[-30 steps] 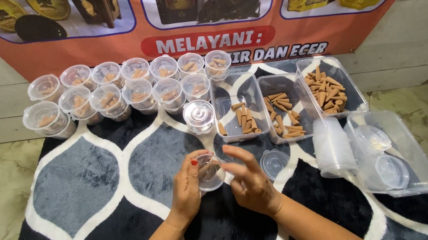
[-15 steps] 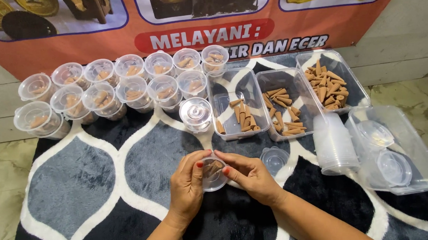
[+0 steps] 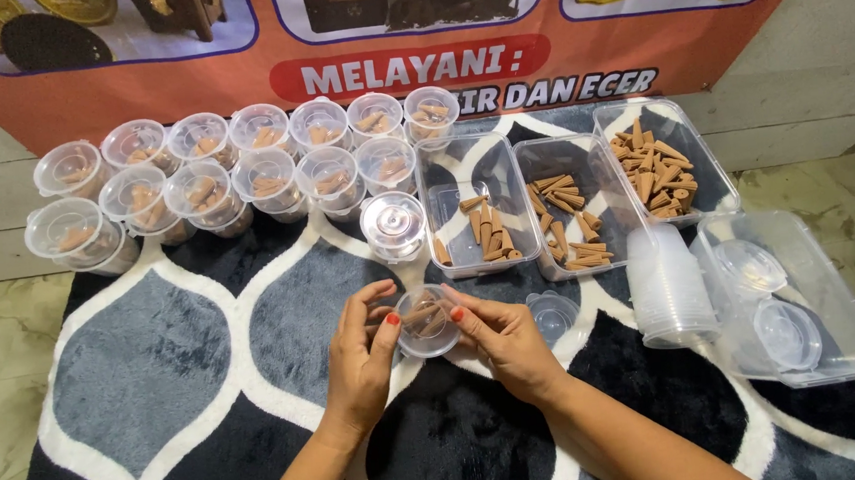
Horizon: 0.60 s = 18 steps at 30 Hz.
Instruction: The person picks up incense cones from a plastic container and places them into smaller clear plastic cups, one by one.
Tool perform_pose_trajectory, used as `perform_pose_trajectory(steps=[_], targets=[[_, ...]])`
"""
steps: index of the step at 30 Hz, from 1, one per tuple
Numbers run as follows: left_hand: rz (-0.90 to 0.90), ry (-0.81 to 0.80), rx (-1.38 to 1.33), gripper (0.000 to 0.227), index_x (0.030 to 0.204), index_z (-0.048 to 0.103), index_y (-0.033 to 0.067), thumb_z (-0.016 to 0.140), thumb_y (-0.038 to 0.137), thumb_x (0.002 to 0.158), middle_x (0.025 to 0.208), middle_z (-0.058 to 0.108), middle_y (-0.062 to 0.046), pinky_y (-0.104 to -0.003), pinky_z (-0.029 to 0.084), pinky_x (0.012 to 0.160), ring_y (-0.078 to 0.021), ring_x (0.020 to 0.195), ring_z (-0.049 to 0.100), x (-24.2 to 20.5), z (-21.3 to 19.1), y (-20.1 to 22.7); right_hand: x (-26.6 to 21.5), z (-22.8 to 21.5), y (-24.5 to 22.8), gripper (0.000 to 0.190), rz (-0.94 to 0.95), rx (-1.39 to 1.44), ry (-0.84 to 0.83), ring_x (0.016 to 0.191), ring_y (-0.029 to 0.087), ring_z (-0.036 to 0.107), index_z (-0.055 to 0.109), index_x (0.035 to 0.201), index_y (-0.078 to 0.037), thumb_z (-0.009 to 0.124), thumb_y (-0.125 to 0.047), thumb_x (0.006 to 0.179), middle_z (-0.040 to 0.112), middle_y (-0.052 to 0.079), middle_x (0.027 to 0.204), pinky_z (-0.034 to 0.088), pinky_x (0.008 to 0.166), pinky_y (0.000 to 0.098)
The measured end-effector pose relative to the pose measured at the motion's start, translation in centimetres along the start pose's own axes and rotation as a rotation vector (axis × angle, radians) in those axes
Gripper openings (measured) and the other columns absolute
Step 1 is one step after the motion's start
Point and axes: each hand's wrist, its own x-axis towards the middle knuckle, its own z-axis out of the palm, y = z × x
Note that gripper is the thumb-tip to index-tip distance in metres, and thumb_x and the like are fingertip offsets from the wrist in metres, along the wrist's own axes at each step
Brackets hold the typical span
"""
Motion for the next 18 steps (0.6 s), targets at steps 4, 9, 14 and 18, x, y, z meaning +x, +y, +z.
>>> perform_pose_trajectory(steps=[4,9,14,18], targets=[[-0.116,-0.036,-0.090,0.034,0.117,0.068,0.0118,0.057,0.028,0.090,0.106,0.076,-0.006,-0.029,0.061,0.064,-0.0149,0.080,0.071,0.5,-1.4,0.8,-0.2,0.5,-0.8,0.050,0.022,-0.015,-0.029,0.109,0.030,0.073,0.063,0.136,0.002,0.068,-0.014,0.088,0.070,0.025,0.133,0.065,0.089,0.0436],[-0.275,-0.178,-0.343,0.040,0.124,0.060,0.0110,0.071,0.007,0.086,0.117,0.073,-0.017,-0.031,0.068,0.072,-0.0214,0.088,0.078,0.8,-1.1,0.3,-0.2,0.5,-0.8,0.050,-0.016,0.016,-0.031,0.123,0.028,0.067,0.062,0.137,0.002,0.066,-0.012,0.090,0.067,0.022,0.139,0.059,0.102,0.0394],[-0.229,-0.138,-0.312,0.032,0.120,0.072,0.0122,0.074,0.013,0.088,0.107,0.079,-0.011,-0.029,0.065,0.071,-0.0167,0.090,0.076,0.9,-1.2,-1.4,0.1,-0.4,-0.1,0.036,-0.107,-0.102,-0.079,0.094,0.024,0.074,0.069,0.124,-0.002,0.072,-0.013,0.090,0.078,0.018,0.109,0.065,0.083,0.0411],[-0.172,-0.126,-0.293,0.034,0.122,0.076,0.0110,0.074,0.018,0.089,0.110,0.078,-0.012,-0.030,0.066,0.071,-0.0173,0.092,0.074,0.9,-1.3,-2.7,0.6,-1.5,1.2,0.033,-0.194,-0.154,-0.141,0.058,0.018,0.069,0.068,0.121,0.001,0.076,-0.007,0.089,0.075,0.020,0.092,0.063,0.054,0.0309]])
